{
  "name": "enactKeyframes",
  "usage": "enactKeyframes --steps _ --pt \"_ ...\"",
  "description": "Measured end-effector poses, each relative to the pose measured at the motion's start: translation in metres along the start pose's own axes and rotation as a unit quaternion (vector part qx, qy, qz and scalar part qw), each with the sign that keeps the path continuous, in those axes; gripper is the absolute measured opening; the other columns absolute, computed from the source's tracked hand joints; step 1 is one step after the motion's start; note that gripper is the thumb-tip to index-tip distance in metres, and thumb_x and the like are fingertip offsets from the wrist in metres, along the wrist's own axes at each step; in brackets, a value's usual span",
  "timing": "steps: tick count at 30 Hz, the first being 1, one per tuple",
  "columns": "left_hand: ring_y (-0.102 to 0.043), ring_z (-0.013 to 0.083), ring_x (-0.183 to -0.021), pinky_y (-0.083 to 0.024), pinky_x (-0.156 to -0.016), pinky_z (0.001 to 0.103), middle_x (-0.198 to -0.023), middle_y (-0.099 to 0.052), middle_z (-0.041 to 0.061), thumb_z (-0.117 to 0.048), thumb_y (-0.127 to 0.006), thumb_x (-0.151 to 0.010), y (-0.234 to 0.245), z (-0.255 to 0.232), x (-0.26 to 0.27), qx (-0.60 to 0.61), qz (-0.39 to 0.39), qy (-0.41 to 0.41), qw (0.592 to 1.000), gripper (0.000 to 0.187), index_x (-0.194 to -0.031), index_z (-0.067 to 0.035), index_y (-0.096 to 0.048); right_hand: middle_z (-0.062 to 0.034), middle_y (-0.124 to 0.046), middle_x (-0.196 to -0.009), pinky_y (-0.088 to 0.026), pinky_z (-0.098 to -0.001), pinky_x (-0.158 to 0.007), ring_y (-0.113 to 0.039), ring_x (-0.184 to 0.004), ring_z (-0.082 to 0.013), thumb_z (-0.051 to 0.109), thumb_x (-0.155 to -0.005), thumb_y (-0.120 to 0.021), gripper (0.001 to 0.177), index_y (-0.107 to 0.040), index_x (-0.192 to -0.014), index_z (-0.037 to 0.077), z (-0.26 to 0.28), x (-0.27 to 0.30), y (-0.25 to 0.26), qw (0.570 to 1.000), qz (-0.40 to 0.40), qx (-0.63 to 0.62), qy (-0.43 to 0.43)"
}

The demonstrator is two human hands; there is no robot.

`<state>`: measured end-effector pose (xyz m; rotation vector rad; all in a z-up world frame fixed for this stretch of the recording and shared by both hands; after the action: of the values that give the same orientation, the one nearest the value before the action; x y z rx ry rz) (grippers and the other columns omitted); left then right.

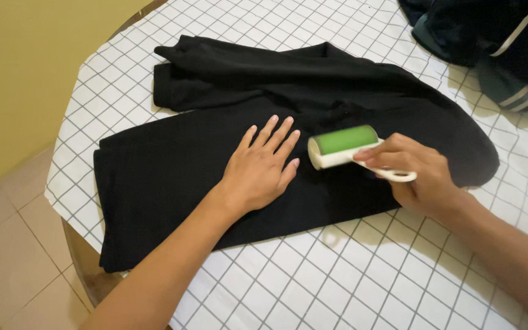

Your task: The person uses a lint roller to remove lint from a black long-sleeved shirt laid on a table. They roll the sticky surface over the shirt's body and sleeves, then fold the shirt in half.

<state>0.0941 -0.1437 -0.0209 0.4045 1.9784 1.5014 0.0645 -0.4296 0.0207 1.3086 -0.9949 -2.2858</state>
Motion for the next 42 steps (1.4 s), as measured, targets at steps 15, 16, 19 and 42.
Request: enactKeyframes --steps 15,16,19,42 --pt "-0.017 0.0316 -0.154 -0.016 -0.122 0.053 -0.167 -0.025 0.012 -0.046 -0.037 -0.104 0.002 0.001 -0.002 0.019 0.072 0.018 0.997 0.065 -0.155 -0.006 -0.038 -0.0112 -0.068 -0.129 -0.061 -0.0393 -0.098 -0.069 -0.120 -0.0279 -0.017 -0.065 -0.061 0.065 -0.064 -0.125 0.009 0.010 -0.003 0.002 0.996 0.074 0.050 0.002" --pt "-0.017 0.0316 -0.154 -0.016 -0.121 0.053 -0.166 -0.025 0.012 -0.046 -0.037 -0.104 0.002 0.001 -0.002 0.017 0.070 0.017 0.997 0.065 -0.155 -0.006 -0.038 -0.0110 -0.065 -0.133 -0.060 -0.0392 -0.099 -0.066 -0.123 -0.0291 -0.018 -0.063 -0.062 0.068 -0.065 -0.125 0.011 0.011 -0.006 0.000 0.992 0.098 0.072 0.000" --pt "-0.018 0.0314 -0.154 -0.016 -0.121 0.053 -0.166 -0.025 0.012 -0.046 -0.038 -0.104 0.002 0.001 -0.002 0.015 0.077 0.020 0.997 0.064 -0.154 -0.006 -0.039 -0.0103 -0.059 -0.141 -0.058 -0.0416 -0.101 -0.060 -0.129 -0.0320 -0.014 -0.058 -0.065 0.071 -0.068 -0.123 0.015 0.013 -0.011 -0.006 0.979 0.155 0.133 0.011" --pt "-0.017 0.0307 -0.154 -0.015 -0.122 0.053 -0.166 -0.025 0.012 -0.047 -0.039 -0.103 0.002 0.002 -0.002 0.023 0.081 0.025 0.996 0.065 -0.155 -0.008 -0.038 -0.0186 -0.069 -0.117 -0.063 -0.0415 -0.091 -0.071 -0.112 -0.0339 0.031 -0.088 -0.072 0.035 -0.059 -0.099 0.001 0.018 -0.005 -0.005 0.995 0.071 0.027 0.069"
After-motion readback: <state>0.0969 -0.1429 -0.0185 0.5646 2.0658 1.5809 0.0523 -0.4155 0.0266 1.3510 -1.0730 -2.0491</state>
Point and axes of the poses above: each hand's wrist, its own x-axis away from the middle knuckle, its own y-axis out of the back of the hand, z = x × y, the point moved 1 cm from there along -x, towards the middle knuckle
